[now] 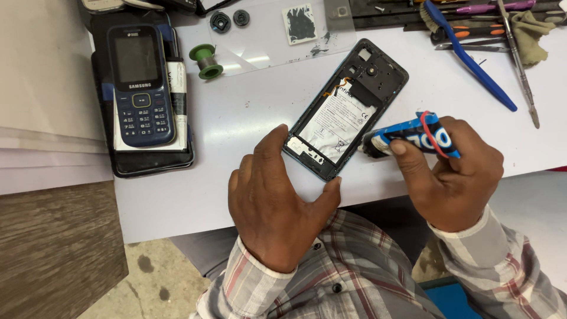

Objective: The person applies adhesive from a blue glue tube along the edges of a disassembled smartphone back cover, then uses tweezers to position small components inside the phone body. They press the transparent back cover onto the phone and press along its edges to secure it.

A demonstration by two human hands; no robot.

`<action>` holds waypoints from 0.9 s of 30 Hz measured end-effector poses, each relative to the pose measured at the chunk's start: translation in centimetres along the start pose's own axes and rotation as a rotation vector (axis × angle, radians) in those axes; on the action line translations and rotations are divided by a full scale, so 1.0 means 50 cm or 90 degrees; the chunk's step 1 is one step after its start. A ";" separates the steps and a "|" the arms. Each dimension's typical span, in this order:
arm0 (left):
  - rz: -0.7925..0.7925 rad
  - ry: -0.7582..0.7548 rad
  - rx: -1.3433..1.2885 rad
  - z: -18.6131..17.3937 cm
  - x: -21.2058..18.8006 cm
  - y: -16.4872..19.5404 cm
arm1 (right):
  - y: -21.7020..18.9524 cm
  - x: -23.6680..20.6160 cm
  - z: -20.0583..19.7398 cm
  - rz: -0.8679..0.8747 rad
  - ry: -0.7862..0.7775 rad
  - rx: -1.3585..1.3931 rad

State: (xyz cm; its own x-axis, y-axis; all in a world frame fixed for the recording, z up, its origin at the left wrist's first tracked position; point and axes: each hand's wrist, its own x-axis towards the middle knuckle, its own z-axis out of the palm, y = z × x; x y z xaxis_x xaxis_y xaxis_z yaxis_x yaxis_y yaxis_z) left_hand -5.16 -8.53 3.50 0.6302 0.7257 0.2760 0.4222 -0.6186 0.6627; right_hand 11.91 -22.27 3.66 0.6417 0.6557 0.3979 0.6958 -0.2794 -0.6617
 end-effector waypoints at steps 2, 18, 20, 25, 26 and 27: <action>-0.006 -0.006 0.000 0.000 -0.001 0.001 | -0.002 0.002 -0.001 0.027 0.009 0.010; -0.014 -0.004 0.005 0.003 -0.002 0.001 | 0.012 0.021 -0.006 -0.014 0.028 -0.035; -0.003 -0.004 0.003 0.002 -0.002 -0.001 | 0.012 0.027 -0.006 0.020 0.036 0.004; -0.010 -0.008 0.002 0.002 -0.001 0.000 | 0.009 0.036 -0.010 0.052 0.033 0.019; -0.012 -0.009 0.000 0.003 -0.001 0.000 | 0.009 0.037 -0.009 0.036 0.030 0.004; -0.013 -0.009 0.000 0.002 -0.001 0.000 | 0.008 0.037 -0.009 0.020 0.025 -0.011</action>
State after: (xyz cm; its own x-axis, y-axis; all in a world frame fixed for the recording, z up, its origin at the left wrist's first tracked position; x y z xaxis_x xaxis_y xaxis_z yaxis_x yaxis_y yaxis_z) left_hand -5.14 -8.58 3.40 0.6307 0.7337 0.2527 0.4352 -0.6040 0.6676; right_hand 13.52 -21.49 4.43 0.6754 0.6182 0.4022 0.6803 -0.3116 -0.6634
